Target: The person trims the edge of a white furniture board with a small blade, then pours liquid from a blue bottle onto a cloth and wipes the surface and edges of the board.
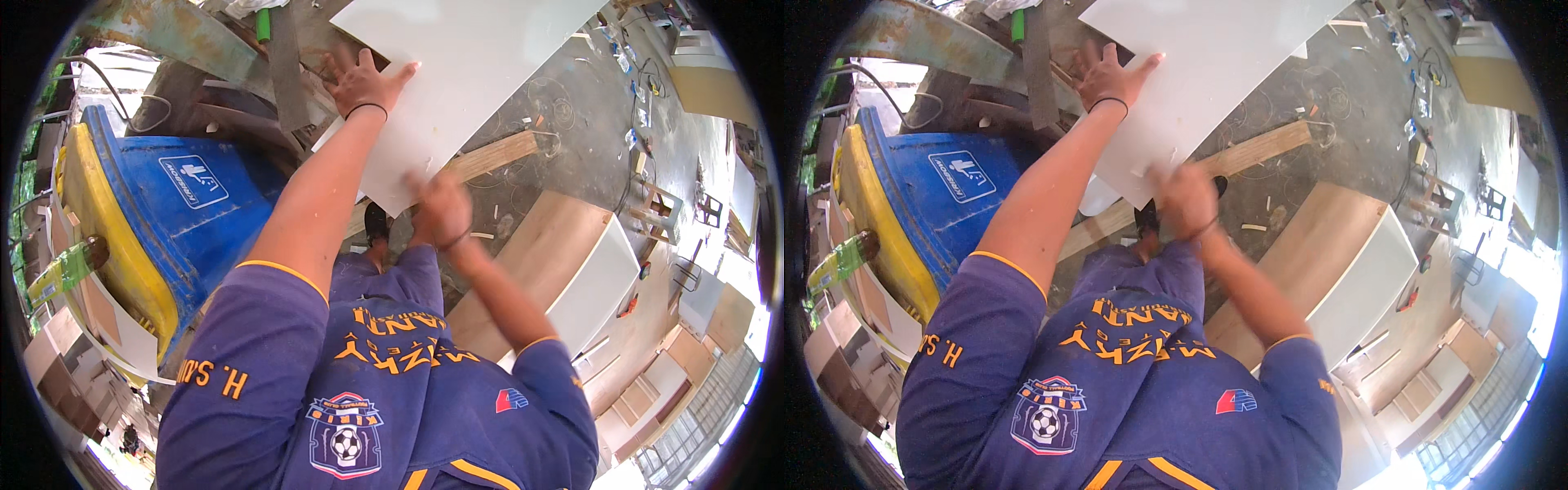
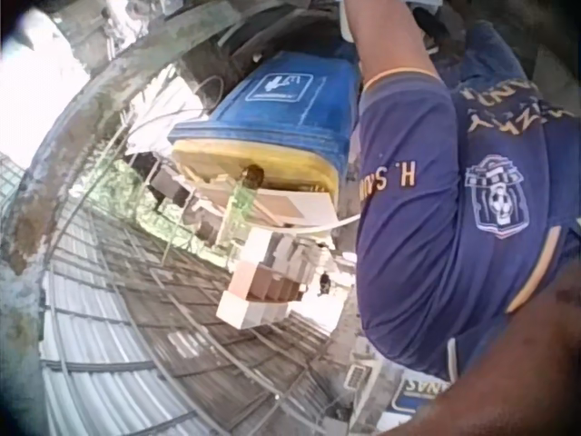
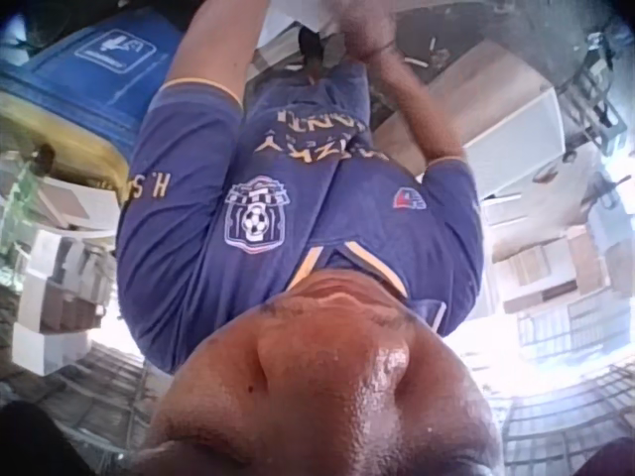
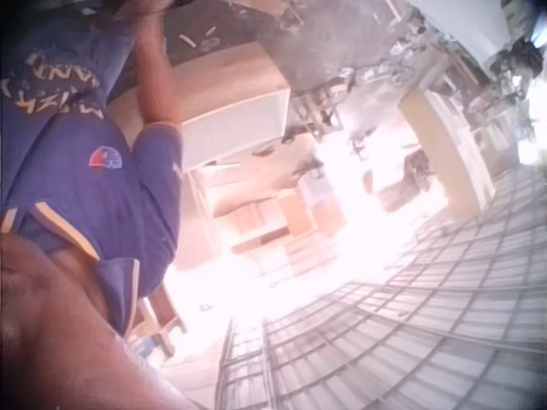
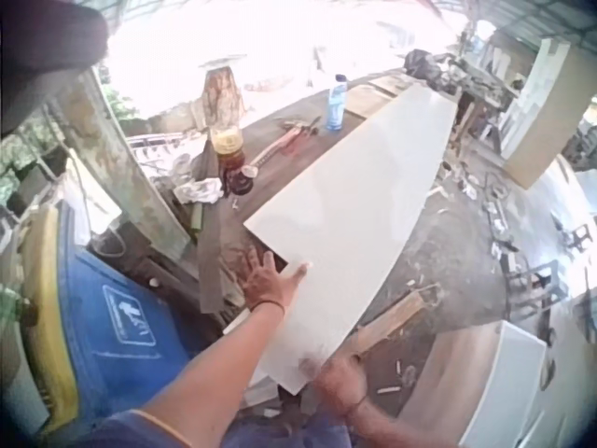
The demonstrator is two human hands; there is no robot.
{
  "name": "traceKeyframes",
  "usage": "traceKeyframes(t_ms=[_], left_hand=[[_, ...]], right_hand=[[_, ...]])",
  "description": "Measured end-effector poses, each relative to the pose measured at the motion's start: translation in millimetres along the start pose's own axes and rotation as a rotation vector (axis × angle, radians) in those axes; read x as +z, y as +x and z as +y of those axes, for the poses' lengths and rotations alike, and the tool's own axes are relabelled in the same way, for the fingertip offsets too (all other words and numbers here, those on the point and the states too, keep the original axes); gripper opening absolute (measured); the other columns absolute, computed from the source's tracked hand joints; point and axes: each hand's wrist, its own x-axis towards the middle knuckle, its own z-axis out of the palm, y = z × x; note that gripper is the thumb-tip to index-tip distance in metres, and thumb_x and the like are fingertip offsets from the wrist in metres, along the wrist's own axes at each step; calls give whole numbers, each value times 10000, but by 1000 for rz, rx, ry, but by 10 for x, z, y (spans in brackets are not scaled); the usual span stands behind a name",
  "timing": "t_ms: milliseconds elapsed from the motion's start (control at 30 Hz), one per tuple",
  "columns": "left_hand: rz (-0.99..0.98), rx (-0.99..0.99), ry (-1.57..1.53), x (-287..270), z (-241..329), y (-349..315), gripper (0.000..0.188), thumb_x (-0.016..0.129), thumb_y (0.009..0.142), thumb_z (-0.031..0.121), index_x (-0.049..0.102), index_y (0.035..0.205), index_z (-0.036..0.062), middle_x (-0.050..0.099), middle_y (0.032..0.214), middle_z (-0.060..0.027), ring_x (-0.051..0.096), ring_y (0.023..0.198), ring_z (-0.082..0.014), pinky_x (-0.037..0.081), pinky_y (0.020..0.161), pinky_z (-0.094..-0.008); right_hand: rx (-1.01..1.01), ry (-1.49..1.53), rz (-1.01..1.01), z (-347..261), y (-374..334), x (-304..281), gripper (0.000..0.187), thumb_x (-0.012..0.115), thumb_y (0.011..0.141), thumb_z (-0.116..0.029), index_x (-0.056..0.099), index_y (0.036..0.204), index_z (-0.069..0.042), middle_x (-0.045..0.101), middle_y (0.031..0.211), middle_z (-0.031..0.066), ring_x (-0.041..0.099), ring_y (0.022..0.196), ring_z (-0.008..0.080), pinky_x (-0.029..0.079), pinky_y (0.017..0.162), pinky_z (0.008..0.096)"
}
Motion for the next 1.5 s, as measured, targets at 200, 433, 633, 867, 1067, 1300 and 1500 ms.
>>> traceKeyframes(t_ms=[200,433,633,867,1067,1300,1500], left_hand=[[12,16,-23,28,19,59,947,542,664,803,459,1349,154,248,1522,-102,124,1432,-312,246,1096,-531],[8,15,21,-12,51,14,934,548,671,790,456,1344,148,256,1514,-105,127,1430,-308,234,1097,-535],[13,15,-38,36,-1,36,931,565,670,779,458,1341,143,252,1515,-109,125,1430,-311,223,1099,-545],[5,21,-66,65,9,42,952,554,665,795,451,1353,146,252,1519,-117,123,1432,-316,200,1107,-553],[10,7,-18,87,-16,39,933,543,673,796,462,1340,147,251,1518,-117,129,1431,-314,197,1110,-544],[-23,2,-14,9,-31,-34,929,538,674,794,457,1342,154,242,1522,-113,127,1432,-306,200,1109,-541],[-17,-2,-6,35,28,-4,936,537,673,795,450,1350,155,242,1523,-112,117,1434,-308,201,1111,-544]], right_hand=[[-45,206,-161,-588,-324,-18,436,594,687,-79,631,1118,-129,528,789,106,550,739,299,466,615,402],[145,-85,60,466,367,-308,408,558,740,-74,623,1135,-155,519,759,100,543,739,296,462,624,415],[-60,201,-322,-822,-448,80,393,612,724,-185,636,1115,-170,561,799,108,587,758,307,504,650,425],[297,-199,106,991,590,-419,434,529,750,-30,626,1160,-134,555,799,143,567,772,321,467,635,440],[-92,26,-310,-212,-28,-58,461,588,743,-123,597,1197,-202,538,771,100,568,731,279,476,596,411],[87,-46,-58,-87,125,-299,457,562,733,-104,608,1183,-163,516,747,69,548,672,261,476,574,378],[103,128,-230,-347,-123,-103,418,618,723,-138,634,1135,-209,499,735,94,536,673,280,452,584,424]])
